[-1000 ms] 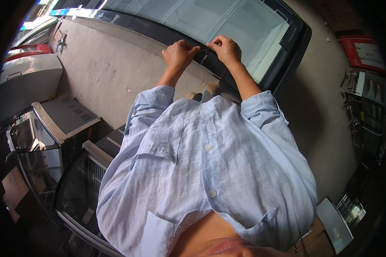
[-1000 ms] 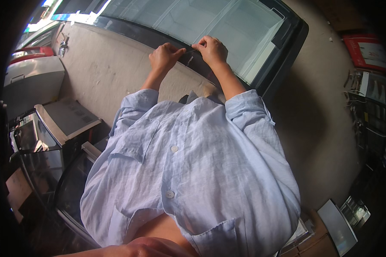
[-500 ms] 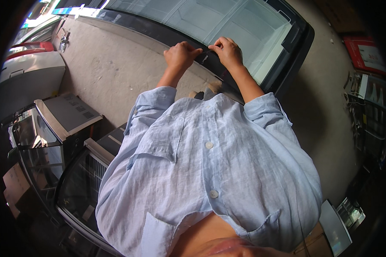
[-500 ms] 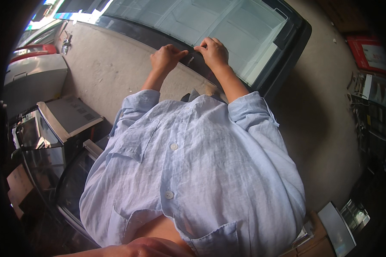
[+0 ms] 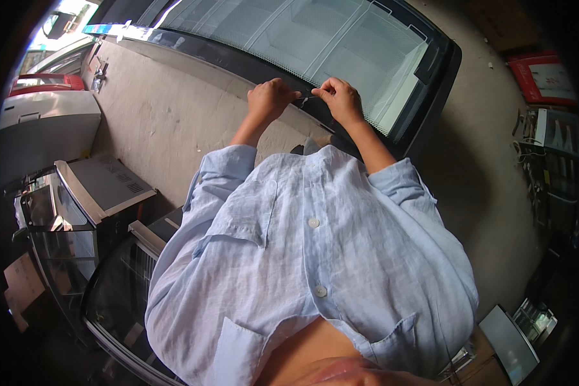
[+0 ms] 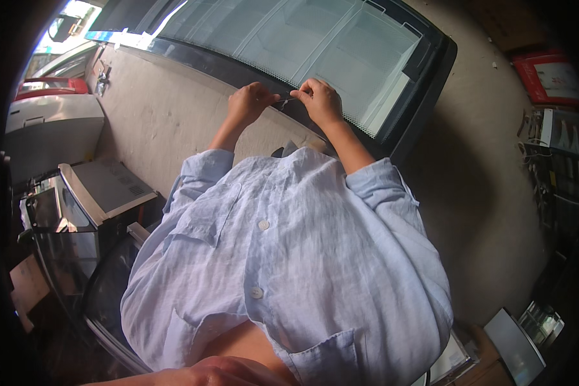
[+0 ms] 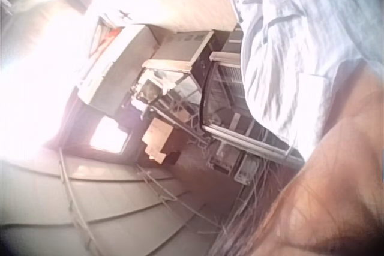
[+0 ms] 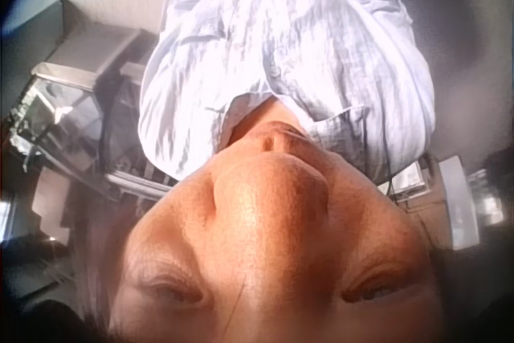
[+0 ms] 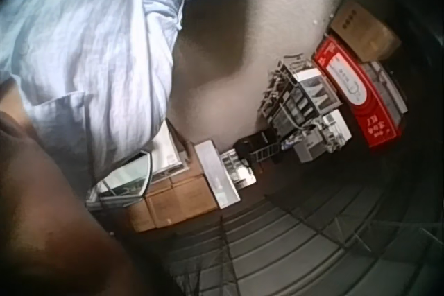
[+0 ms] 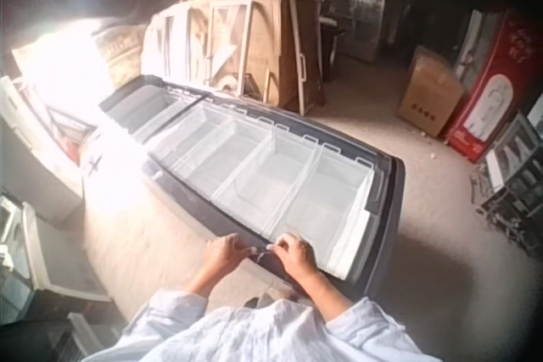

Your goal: The person uses a small black tool to pry and remove a black rubber seal from the edge of a glass-top freezer. They work along the perimeter of the lid, lifting and pulling the seal away from the frame.

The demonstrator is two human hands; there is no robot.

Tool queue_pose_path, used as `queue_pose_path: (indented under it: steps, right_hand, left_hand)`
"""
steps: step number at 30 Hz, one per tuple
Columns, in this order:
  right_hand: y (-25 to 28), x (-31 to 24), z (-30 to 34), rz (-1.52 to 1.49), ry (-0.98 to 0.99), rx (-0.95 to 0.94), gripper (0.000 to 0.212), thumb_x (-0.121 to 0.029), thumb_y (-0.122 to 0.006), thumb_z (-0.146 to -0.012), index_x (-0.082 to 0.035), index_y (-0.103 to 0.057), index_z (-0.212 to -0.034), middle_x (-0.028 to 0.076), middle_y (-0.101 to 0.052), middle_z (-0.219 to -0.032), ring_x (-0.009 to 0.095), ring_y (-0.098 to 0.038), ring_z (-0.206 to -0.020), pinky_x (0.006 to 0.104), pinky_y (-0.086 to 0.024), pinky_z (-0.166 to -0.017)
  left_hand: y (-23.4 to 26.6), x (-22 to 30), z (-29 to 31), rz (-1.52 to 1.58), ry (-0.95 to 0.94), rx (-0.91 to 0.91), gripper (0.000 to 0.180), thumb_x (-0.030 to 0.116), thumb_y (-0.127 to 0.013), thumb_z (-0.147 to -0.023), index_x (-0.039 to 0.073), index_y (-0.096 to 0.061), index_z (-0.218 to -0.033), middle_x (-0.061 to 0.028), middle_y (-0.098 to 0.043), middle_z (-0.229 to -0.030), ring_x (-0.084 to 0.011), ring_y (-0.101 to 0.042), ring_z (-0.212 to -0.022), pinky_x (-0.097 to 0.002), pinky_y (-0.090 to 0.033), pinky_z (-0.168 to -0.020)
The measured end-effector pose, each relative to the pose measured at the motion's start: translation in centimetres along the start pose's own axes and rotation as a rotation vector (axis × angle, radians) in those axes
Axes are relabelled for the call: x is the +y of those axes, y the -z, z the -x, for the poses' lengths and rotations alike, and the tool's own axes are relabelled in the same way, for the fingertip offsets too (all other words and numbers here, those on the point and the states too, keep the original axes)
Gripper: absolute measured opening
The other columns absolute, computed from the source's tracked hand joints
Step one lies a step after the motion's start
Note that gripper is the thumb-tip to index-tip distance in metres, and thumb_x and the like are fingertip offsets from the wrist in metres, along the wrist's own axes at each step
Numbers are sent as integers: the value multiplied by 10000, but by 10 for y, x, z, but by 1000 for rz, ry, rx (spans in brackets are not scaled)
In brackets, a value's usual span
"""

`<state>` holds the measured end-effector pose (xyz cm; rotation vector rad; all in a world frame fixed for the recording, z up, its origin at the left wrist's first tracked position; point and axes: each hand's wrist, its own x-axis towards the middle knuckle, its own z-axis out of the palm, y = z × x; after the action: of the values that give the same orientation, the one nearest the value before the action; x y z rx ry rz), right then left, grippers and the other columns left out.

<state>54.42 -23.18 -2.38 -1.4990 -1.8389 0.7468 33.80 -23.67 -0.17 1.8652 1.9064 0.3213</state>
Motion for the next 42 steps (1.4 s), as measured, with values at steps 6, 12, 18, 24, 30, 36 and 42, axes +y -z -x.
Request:
queue_pose_path:
  steps: [6,12,18,24,30,36,42]
  right_hand:
    - [15,-12,31,-81,43,-68,243,-264,-736,-855,-29,-675,-858,78,-630,-731,175,-574,-658,301,-460,-637]
    - [16,-23,27,-377,-139,-21,230,-228,-705,-901,-7,-663,-852,9,-631,-701,69,-517,-643,248,-430,-609]
    - [8,-31,24,-454,-134,20,238,-244,-714,-883,-14,-673,-841,55,-666,-718,110,-574,-631,280,-459,-603]
    - [7,-45,27,-203,70,161,202,-230,-725,-856,-43,-667,-807,71,-629,-757,218,-592,-659,337,-479,-613]
    - [5,-50,28,-142,102,196,204,-251,-729,-851,-64,-668,-798,61,-618,-741,233,-603,-669,358,-483,-612]
    - [5,-53,28,-116,131,232,186,-253,-728,-852,-82,-674,-803,45,-600,-729,222,-597,-648,344,-478,-587]
    - [7,-58,33,-103,92,186,188,-262,-727,-850,-89,-671,-802,46,-594,-729,233,-598,-656,357,-483,-596]
  left_hand:
    - [3,-11,21,420,-69,-12,388,458,-675,-882,78,-692,-960,-39,-712,-885,-169,-648,-821,-313,-481,-754]
    - [7,-6,12,1252,344,-199,489,607,-554,-917,173,-685,-1102,78,-671,-982,-65,-553,-932,-284,-361,-814]
    - [2,15,29,1222,338,-338,362,536,-685,-859,190,-693,-964,97,-673,-920,-31,-549,-827,-253,-344,-740]
    - [-8,5,30,1282,279,-326,263,424,-722,-861,168,-699,-915,79,-682,-889,-11,-558,-791,-210,-316,-638]
    - [-8,3,37,1343,305,-318,220,378,-681,-893,175,-700,-975,71,-696,-967,-24,-580,-890,-226,-331,-675]
    - [3,8,45,1321,389,-363,259,394,-645,-918,202,-674,-1088,110,-654,-1035,-8,-532,-887,-193,-363,-699]
    - [0,6,47,1328,393,-346,234,389,-660,-908,207,-689,-1052,120,-642,-984,3,-507,-832,-180,-356,-670]
